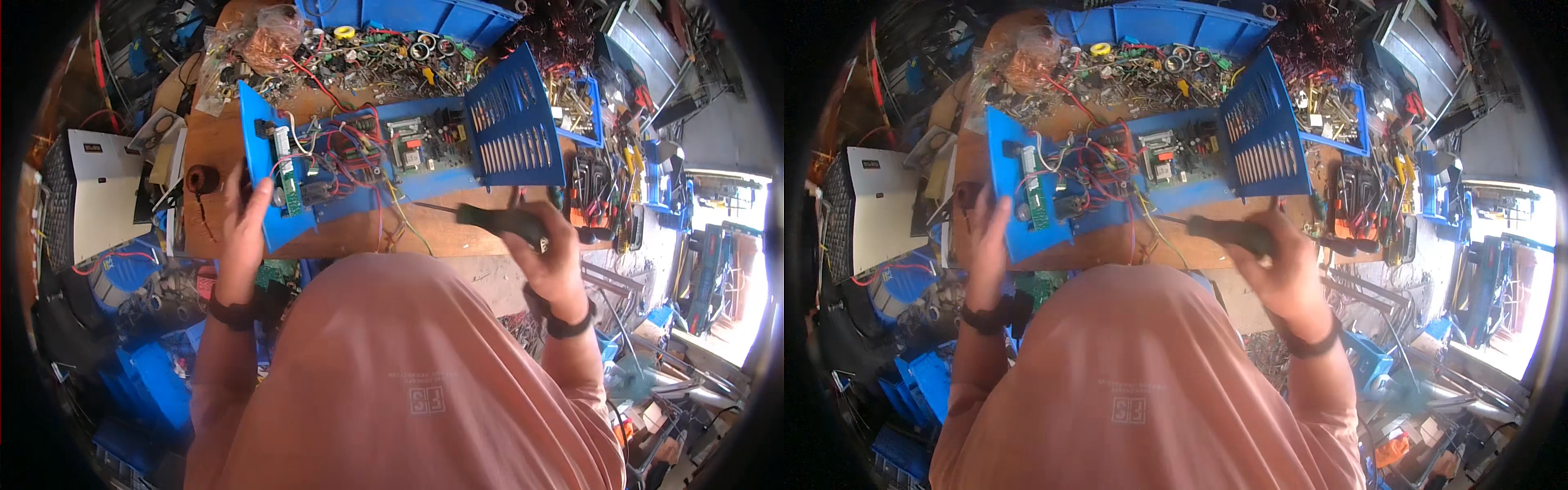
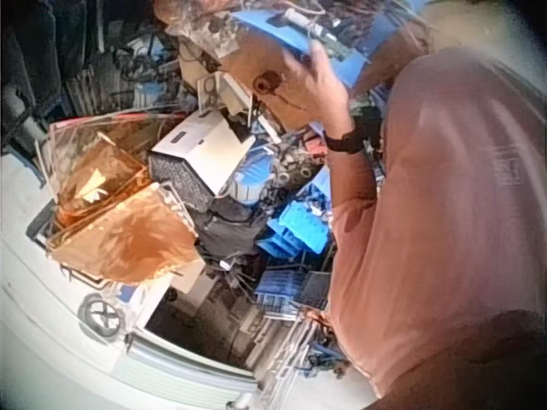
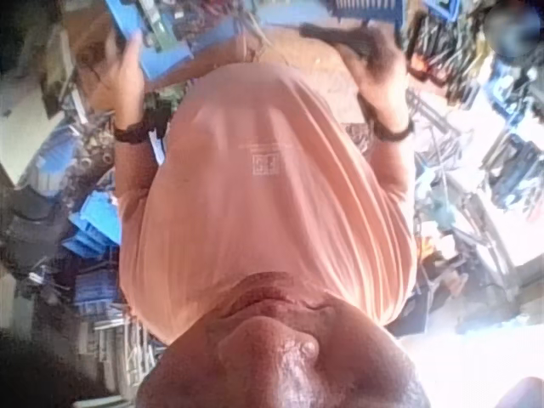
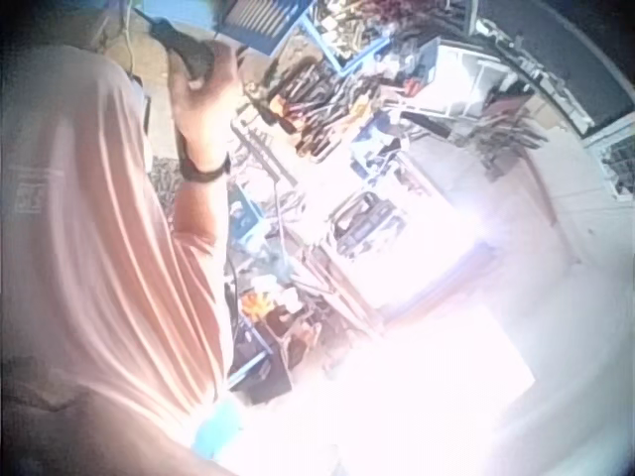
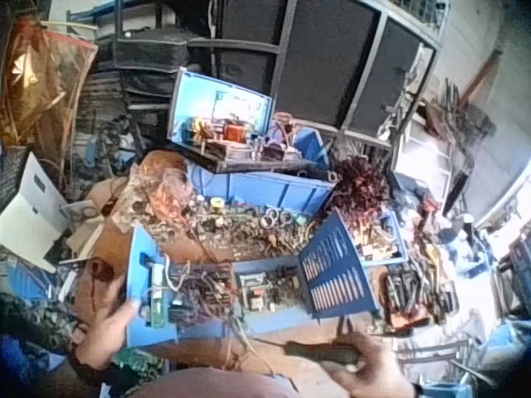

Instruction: Repairing or assembling electronic components and circuit boards at a workbench.

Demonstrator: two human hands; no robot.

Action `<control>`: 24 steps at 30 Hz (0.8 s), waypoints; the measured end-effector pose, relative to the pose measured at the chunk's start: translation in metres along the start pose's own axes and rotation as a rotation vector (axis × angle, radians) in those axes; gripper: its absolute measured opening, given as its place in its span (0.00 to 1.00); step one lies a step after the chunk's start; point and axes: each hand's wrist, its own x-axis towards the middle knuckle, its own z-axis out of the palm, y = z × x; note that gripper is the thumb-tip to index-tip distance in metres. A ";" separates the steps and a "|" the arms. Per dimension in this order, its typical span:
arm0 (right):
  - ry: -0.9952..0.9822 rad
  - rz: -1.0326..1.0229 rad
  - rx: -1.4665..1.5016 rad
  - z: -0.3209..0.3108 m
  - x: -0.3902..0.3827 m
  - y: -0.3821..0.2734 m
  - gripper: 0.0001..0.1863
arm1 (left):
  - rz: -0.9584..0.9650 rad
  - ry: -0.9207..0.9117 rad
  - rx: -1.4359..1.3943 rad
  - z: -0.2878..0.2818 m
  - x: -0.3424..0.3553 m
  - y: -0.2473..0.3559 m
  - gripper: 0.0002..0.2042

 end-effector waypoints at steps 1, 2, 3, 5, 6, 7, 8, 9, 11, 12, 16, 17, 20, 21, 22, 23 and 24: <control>-0.022 -0.077 -0.045 0.012 0.012 -0.008 0.17 | -0.054 -0.021 0.017 0.002 -0.002 0.003 0.28; -0.043 -0.166 -0.089 0.024 0.025 -0.015 0.18 | -0.108 -0.035 0.027 0.002 -0.004 0.006 0.28; -0.107 -0.178 -0.065 0.037 0.039 -0.020 0.19 | -0.110 -0.034 0.084 0.004 -0.005 0.008 0.29; -0.165 -0.282 -0.061 0.063 0.062 -0.028 0.21 | -0.108 -0.047 0.074 0.004 -0.008 0.012 0.30; -0.157 -0.376 -0.080 0.077 0.072 -0.032 0.21 | -0.121 -0.042 0.072 0.004 -0.008 0.013 0.30; -0.156 -0.432 -0.103 0.087 0.081 -0.035 0.22 | -0.124 0.040 0.067 0.006 -0.006 0.013 0.33; -0.194 -0.430 -0.130 0.096 0.087 -0.037 0.22 | -0.090 0.039 0.048 0.006 -0.002 0.012 0.34; -0.239 -0.418 -0.164 0.103 0.094 -0.038 0.22 | -0.067 0.048 0.035 0.006 0.002 0.011 0.35; -0.307 -0.372 -0.243 0.114 0.103 -0.040 0.20 | -0.002 0.087 0.269 0.003 0.007 0.007 0.38; -0.319 -0.384 -0.240 0.119 0.107 -0.041 0.21 | -0.030 0.031 0.265 0.003 0.009 0.005 0.37; -0.321 -0.433 -0.259 0.136 0.115 -0.042 0.22 | -0.045 0.016 0.362 0.006 0.011 -0.008 0.31; -0.323 -0.438 -0.271 0.139 0.115 -0.042 0.22 | -0.015 0.020 0.398 0.007 0.014 -0.010 0.30; -0.367 -0.419 -0.320 0.145 0.118 -0.042 0.21 | 0.020 0.010 0.392 0.006 0.018 -0.014 0.26; -0.357 -0.446 -0.315 0.146 0.119 -0.042 0.21 | 0.009 0.002 0.375 0.006 0.018 -0.015 0.24; -0.345 -0.470 -0.311 0.146 0.120 -0.041 0.22 | 0.008 -0.003 0.392 0.005 0.018 -0.014 0.23; -0.334 -0.492 -0.310 0.146 0.120 -0.041 0.22 | -0.005 -0.008 0.413 0.004 0.018 -0.014 0.23; -0.323 -0.482 -0.319 0.146 0.122 -0.040 0.21 | -0.001 -0.010 0.430 0.004 0.018 -0.013 0.22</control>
